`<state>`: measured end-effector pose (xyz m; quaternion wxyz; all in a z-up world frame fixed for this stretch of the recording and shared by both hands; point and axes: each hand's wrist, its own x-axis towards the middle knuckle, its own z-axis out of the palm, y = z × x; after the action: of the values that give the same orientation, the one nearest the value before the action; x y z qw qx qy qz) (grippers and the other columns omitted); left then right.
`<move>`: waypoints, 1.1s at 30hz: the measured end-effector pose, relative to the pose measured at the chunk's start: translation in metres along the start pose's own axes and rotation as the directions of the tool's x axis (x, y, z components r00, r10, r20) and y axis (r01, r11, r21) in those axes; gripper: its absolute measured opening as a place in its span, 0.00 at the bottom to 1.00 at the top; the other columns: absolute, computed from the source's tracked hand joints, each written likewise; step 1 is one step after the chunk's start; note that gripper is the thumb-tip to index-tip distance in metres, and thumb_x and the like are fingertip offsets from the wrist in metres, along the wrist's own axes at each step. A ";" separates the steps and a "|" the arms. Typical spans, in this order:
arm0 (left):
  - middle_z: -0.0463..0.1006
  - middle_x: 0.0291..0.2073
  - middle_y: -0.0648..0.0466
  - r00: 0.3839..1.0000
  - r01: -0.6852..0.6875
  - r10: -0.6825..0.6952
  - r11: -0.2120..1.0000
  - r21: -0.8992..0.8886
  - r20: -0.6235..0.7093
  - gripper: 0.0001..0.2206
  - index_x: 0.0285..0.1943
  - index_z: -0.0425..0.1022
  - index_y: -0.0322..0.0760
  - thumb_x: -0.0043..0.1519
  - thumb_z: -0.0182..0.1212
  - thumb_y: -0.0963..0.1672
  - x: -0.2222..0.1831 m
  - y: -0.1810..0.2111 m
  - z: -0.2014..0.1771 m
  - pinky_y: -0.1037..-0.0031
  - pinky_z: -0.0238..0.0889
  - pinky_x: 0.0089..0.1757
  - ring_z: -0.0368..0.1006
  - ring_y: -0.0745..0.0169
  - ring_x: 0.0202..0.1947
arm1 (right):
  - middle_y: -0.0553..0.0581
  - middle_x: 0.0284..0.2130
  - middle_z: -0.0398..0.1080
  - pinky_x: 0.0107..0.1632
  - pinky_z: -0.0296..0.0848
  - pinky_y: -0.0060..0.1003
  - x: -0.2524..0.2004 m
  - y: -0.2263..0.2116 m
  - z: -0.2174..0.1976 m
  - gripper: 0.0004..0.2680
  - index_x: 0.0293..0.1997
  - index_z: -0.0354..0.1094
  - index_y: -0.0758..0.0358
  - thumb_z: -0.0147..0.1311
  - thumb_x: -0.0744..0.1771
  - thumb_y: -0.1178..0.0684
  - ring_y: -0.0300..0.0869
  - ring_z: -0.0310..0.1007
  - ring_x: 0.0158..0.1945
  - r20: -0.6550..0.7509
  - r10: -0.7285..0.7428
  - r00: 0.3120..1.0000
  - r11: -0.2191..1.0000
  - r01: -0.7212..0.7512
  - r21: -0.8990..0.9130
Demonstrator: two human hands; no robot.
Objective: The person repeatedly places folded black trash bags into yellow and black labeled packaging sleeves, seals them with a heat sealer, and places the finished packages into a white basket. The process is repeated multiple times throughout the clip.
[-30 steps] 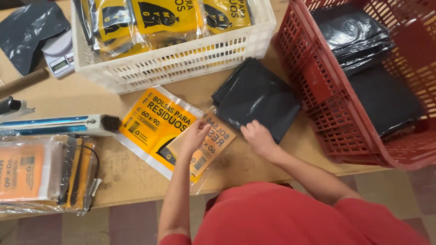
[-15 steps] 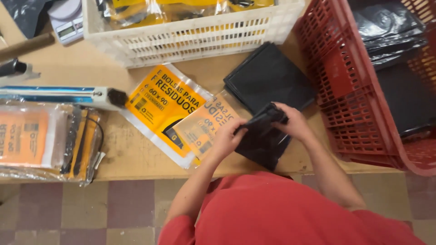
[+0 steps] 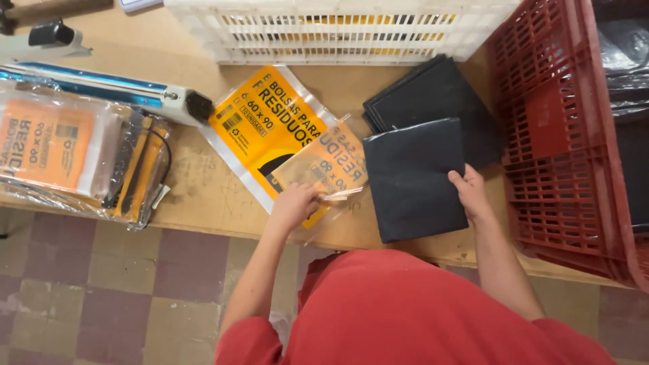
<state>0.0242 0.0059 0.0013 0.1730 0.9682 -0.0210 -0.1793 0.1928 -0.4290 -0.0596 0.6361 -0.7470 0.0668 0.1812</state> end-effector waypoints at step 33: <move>0.74 0.34 0.61 0.940 0.221 -0.243 0.968 -0.115 -0.241 0.05 0.35 0.76 0.49 0.60 0.63 0.49 0.049 -0.012 -0.019 0.61 0.73 0.41 0.69 0.57 0.44 | 0.60 0.32 0.75 0.31 0.80 0.38 -0.053 -0.025 0.089 0.11 0.57 0.67 0.59 0.50 0.68 0.59 0.43 0.78 0.31 0.174 0.009 0.985 0.983 -0.041 0.180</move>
<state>0.0765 0.0189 -0.0027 0.1937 0.9704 0.1236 -0.0743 0.1356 -0.3448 -0.0282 0.7030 -0.6662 0.0375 0.2462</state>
